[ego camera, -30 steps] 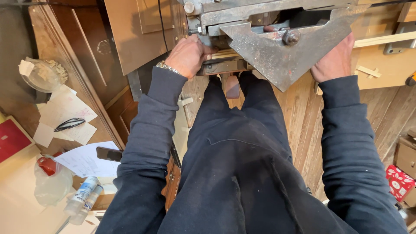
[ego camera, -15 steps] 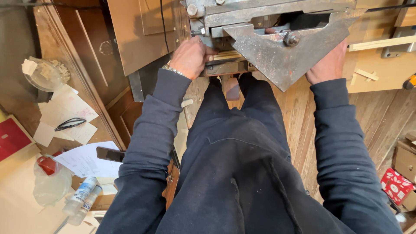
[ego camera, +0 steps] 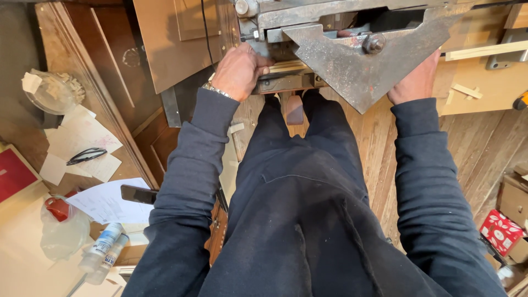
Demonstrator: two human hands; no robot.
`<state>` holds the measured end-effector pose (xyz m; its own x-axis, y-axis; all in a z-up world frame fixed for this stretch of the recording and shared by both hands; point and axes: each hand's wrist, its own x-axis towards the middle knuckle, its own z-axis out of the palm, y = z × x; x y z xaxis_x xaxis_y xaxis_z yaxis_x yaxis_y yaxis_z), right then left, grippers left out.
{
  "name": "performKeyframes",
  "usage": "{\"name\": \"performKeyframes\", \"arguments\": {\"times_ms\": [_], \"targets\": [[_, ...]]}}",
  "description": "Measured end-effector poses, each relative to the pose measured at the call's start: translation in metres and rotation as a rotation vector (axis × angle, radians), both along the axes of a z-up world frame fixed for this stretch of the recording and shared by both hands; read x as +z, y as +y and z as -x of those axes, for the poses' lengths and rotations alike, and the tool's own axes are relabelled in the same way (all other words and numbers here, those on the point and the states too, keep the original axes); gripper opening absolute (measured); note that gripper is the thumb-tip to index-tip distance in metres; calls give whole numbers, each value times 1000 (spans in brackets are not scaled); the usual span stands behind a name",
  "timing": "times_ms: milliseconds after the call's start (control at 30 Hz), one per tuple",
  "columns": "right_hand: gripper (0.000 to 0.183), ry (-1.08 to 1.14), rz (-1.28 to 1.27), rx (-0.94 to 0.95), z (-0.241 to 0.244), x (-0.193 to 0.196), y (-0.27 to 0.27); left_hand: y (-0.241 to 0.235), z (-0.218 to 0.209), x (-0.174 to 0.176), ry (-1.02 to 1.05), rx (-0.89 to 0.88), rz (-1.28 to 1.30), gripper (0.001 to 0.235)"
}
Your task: Cutting and measuring wooden molding pieces to create a picture frame using a manual miter chopper.
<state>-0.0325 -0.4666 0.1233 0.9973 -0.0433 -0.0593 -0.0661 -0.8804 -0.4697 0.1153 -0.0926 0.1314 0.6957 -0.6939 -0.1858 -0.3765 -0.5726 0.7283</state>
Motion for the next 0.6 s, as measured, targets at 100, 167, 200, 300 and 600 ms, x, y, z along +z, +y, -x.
{"name": "performKeyframes", "arguments": {"times_ms": [100,167,200,300,600], "targets": [[17,5,11,15,-1,2,0,-1,0,5,-21,4,-26,17],[18,-23,0,25,-1,2,-1,-2,0,7,15,41,-17,19],[18,-23,-1,27,-2,4,0,0,1,4,15,43,-18,19],[17,-17,-12,39,-3,6,1,3,2,-2,-18,3,20,18],[20,-46,-15,38,-4,5,0,-1,2,6,27,77,-11,20]]}}
